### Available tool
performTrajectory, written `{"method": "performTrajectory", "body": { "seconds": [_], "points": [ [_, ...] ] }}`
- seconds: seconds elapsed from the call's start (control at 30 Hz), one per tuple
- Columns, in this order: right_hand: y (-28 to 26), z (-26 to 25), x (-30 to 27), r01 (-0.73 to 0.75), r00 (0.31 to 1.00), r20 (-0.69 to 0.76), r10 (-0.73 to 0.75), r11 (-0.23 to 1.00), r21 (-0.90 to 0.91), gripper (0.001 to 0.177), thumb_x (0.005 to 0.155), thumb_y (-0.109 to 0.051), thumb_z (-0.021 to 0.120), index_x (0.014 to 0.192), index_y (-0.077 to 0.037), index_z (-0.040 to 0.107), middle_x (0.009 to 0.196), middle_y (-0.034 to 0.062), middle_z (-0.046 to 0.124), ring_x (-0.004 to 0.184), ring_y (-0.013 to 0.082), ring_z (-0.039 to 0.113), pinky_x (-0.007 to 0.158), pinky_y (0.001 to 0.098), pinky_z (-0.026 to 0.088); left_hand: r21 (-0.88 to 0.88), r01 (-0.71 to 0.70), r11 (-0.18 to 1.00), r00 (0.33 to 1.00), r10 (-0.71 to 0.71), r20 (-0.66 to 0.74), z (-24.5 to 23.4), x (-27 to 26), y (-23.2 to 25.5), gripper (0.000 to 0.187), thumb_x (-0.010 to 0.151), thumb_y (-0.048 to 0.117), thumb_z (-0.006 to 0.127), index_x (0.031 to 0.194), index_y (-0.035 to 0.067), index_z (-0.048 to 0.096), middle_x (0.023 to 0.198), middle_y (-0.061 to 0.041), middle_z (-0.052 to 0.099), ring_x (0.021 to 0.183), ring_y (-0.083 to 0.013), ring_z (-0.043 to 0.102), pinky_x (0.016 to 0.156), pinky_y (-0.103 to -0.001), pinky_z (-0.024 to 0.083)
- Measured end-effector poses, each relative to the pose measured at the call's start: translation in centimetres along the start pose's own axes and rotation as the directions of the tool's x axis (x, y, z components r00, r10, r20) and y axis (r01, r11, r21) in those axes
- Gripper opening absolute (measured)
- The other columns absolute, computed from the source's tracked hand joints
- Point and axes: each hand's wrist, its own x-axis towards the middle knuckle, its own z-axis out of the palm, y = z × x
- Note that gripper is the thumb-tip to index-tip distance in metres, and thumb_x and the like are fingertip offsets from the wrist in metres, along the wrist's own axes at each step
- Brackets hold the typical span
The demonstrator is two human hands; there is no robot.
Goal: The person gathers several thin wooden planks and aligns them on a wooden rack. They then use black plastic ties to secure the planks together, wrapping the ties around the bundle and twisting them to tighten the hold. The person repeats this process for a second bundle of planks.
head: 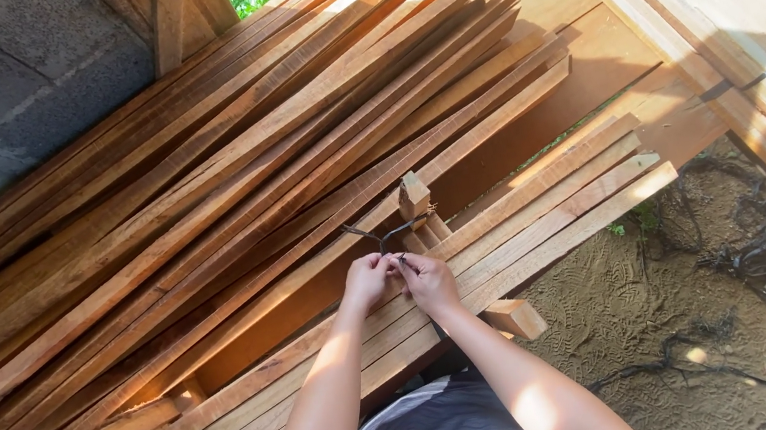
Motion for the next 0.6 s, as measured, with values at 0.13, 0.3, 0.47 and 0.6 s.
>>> {"method": "performTrajectory", "body": {
  "seconds": [0.13, 0.3, 0.47, 0.6],
  "points": [
    [1.2, 0.7, 2.0, -0.105, 0.993, -0.050, 0.108, 0.993, 0.058, 0.018, 0.098, -0.022, 0.066, 0.104, -0.016, 0.081, 0.070, 0.0077, 0.075, 0.048, 0.0141, 0.069, 0.044, 0.0232, 0.053, -0.075, -0.011, 0.997, 0.996, 0.018, 0.085, -1.0, -1.4, 0.9, 0.029, 0.094, 0.053, 0.063, 0.102, 0.031, 0.081, 0.089, 0.003, 0.079, 0.101, -0.0204, 0.073, 0.086, -0.036, 0.055],
    [1.2, 0.9, 2.9, -0.227, 0.971, -0.047, 0.236, 0.963, 0.148, 0.020, 0.098, -0.021, 0.064, 0.099, -0.006, 0.078, 0.064, 0.0114, 0.071, 0.044, 0.0131, 0.067, 0.039, 0.0218, 0.052, -0.107, -0.035, 0.994, 0.985, 0.053, 0.162, -1.5, -1.3, 0.5, 0.027, 0.089, 0.052, 0.071, 0.107, 0.034, 0.080, 0.098, 0.003, 0.080, 0.105, -0.0198, 0.071, 0.090, -0.035, 0.053],
    [1.2, 1.0, 2.9, -0.237, 0.966, -0.067, 0.251, 0.958, 0.160, 0.025, 0.095, -0.022, 0.072, 0.103, 0.001, 0.069, 0.067, 0.0157, 0.072, 0.045, 0.0162, 0.068, 0.040, 0.0248, 0.054, -0.089, -0.060, 0.994, 0.987, 0.072, 0.146, -1.8, -1.9, 1.0, 0.027, 0.090, 0.047, 0.071, 0.105, 0.027, 0.080, 0.096, -0.002, 0.079, 0.101, -0.0221, 0.071, 0.088, -0.037, 0.052],
    [3.6, 0.5, 1.1, -0.116, 0.993, -0.013, 0.118, 0.988, 0.099, 0.039, 0.089, -0.009, 0.078, 0.123, 0.001, 0.061, 0.092, 0.0168, 0.077, 0.068, 0.0159, 0.074, 0.063, 0.0281, 0.061, -0.086, -0.111, 0.990, 0.985, 0.121, 0.126, -1.3, -1.3, -0.5, 0.025, 0.093, 0.040, 0.067, 0.107, 0.022, 0.079, 0.095, -0.003, 0.080, 0.097, -0.0212, 0.072, 0.088, -0.038, 0.053]
  ]
}}
